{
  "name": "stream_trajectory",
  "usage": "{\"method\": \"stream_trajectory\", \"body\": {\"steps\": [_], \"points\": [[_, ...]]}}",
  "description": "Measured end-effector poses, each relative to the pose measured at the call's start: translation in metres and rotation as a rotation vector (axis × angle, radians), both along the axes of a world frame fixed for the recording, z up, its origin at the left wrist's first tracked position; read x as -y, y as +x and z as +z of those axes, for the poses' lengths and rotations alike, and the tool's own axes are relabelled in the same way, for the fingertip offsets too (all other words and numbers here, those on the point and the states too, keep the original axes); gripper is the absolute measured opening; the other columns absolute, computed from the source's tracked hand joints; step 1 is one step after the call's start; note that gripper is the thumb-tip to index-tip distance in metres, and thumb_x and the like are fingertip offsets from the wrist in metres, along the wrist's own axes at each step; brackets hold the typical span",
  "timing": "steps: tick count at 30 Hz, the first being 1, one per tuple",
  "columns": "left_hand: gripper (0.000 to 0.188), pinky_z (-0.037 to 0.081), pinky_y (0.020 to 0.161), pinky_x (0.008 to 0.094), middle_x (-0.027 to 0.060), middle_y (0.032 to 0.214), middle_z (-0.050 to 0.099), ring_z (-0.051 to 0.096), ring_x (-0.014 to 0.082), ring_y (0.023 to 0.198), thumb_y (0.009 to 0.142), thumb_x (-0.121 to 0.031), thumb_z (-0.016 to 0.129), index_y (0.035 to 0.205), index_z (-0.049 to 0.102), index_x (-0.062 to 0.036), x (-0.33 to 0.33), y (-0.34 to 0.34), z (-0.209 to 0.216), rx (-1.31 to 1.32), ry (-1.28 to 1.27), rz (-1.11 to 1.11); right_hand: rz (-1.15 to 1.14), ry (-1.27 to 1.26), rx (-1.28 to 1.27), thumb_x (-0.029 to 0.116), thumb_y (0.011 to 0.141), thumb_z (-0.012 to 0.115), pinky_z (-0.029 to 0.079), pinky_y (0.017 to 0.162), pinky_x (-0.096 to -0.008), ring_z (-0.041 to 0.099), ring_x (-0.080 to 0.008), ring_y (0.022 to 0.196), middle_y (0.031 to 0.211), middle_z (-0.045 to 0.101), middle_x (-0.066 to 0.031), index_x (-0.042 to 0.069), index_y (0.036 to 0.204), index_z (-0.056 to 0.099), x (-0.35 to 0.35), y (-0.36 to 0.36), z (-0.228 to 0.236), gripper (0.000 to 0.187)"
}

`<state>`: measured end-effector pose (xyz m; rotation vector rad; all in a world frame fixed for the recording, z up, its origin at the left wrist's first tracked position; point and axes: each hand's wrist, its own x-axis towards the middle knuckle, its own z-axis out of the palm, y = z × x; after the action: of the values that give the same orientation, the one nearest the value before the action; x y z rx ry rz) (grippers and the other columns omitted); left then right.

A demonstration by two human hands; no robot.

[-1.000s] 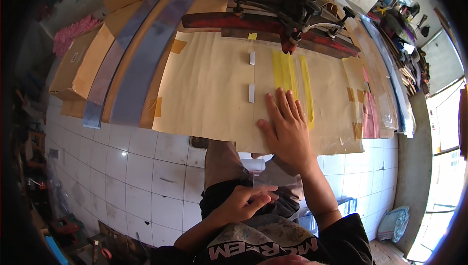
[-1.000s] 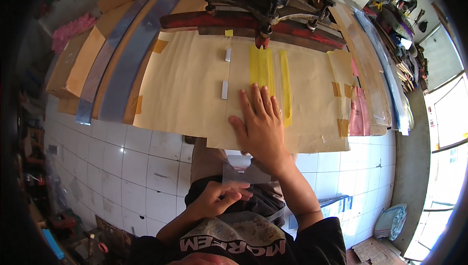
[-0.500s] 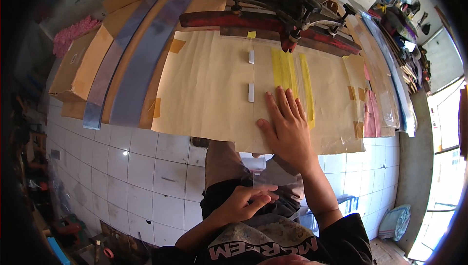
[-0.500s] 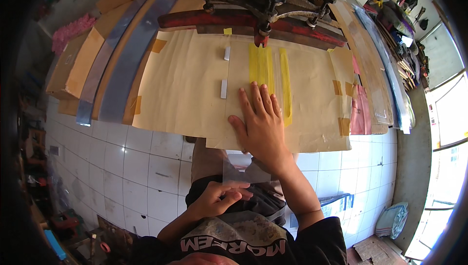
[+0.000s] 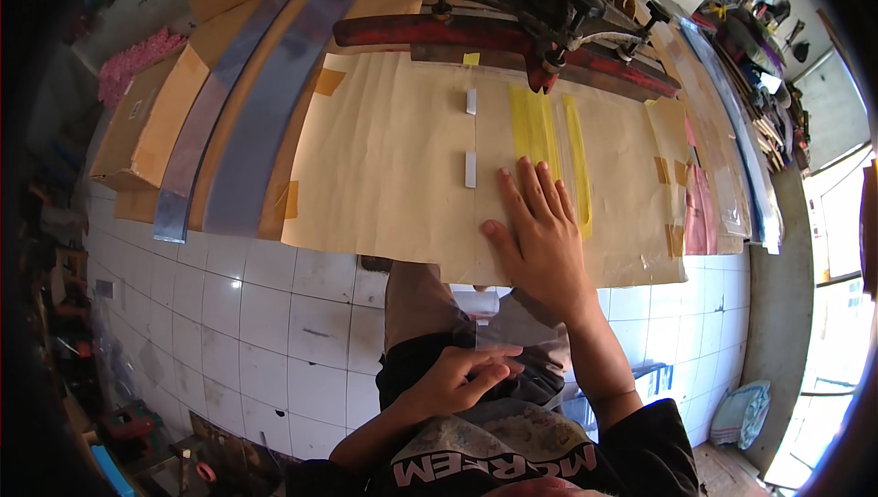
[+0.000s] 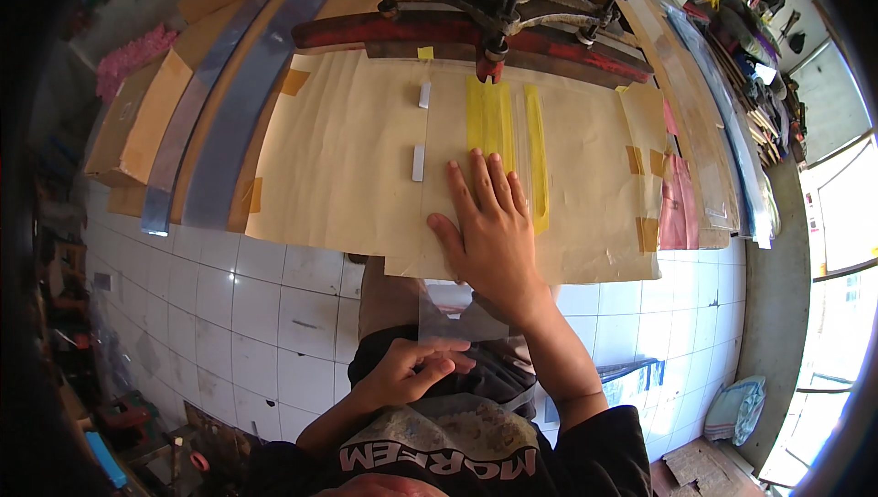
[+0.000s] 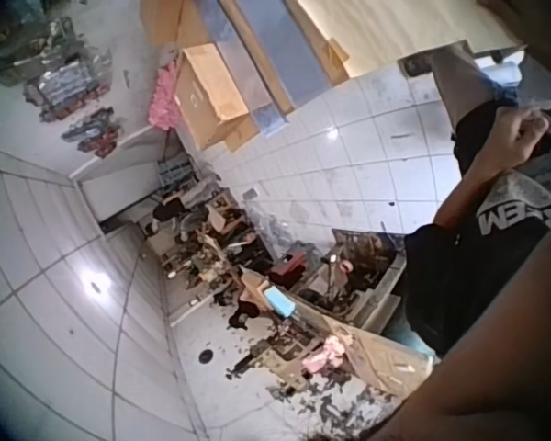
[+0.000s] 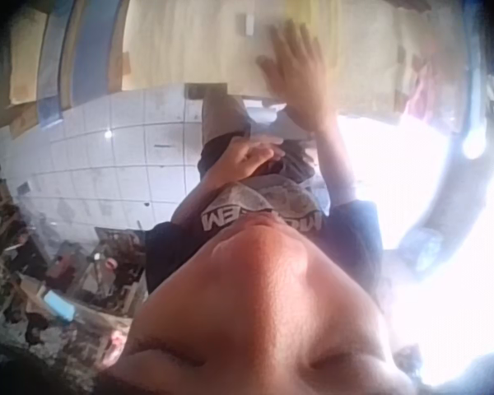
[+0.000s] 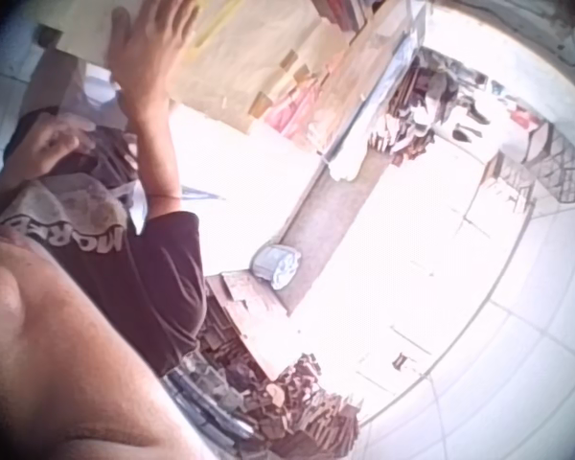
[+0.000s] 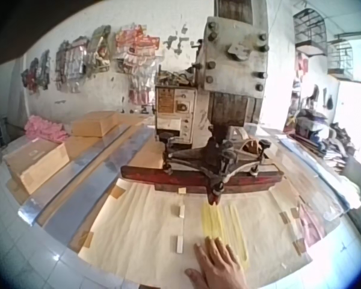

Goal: The person places small white strips onto a marked template on a table and then uses a press machine to stamp or apply pressure to them. They also handle translucent sheets of material throughout the process.

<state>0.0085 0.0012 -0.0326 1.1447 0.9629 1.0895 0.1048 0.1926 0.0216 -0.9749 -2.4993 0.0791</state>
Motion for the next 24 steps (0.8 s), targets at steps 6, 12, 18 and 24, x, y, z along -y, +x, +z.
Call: {"method": "stream_trajectory", "body": {"steps": [6,12,18,24], "points": [[0.033,0.053,0.085,0.0297,0.0163,0.106,0.072,0.070,0.0205,0.100,0.099,-0.012,0.056,0.130,0.055,-0.0010,-0.0002,-0.0008,0.0009,-0.010,-0.032,-0.034,-0.005,-0.009,0.004,0.037,0.092,0.059,0.029,0.112,-0.0540,0.040,-0.0449,0.134,0.143,0.044,-0.0260,0.004,0.138,0.050,0.0001,0.0003,0.0015,0.057],[0.034,0.053,0.086,0.0306,0.0163,0.106,0.072,0.070,0.0207,0.100,0.098,-0.010,0.056,0.131,0.055,-0.0002,0.0002,-0.0014,0.0017,0.003,-0.047,-0.034,-0.007,-0.013,0.006,0.037,0.093,0.058,0.029,0.112,-0.0541,0.039,-0.0450,0.135,0.143,0.044,-0.0260,0.004,0.138,0.050,0.0008,-0.0006,0.0016,0.056],[0.035,0.054,0.080,0.0273,0.0138,0.104,0.073,0.071,0.0171,0.094,0.098,-0.017,0.059,0.129,0.057,-0.0007,0.0005,0.0007,-0.0005,0.000,-0.006,0.004,-0.011,-0.012,0.009,0.037,0.093,0.058,0.028,0.112,-0.0538,0.039,-0.0447,0.135,0.144,0.044,-0.0260,0.004,0.138,0.050,0.0007,0.0004,0.0018,0.056],[0.035,0.053,0.086,0.0300,0.0170,0.106,0.072,0.070,0.0202,0.099,0.096,-0.010,0.059,0.130,0.056,0.0009,0.0004,-0.0020,0.0019,-0.013,-0.044,-0.011,-0.010,-0.007,0.001,0.037,0.093,0.058,0.028,0.112,-0.0537,0.039,-0.0443,0.135,0.143,0.044,-0.0258,0.004,0.138,0.051,0.0002,-0.0012,0.0039,0.056]]}}
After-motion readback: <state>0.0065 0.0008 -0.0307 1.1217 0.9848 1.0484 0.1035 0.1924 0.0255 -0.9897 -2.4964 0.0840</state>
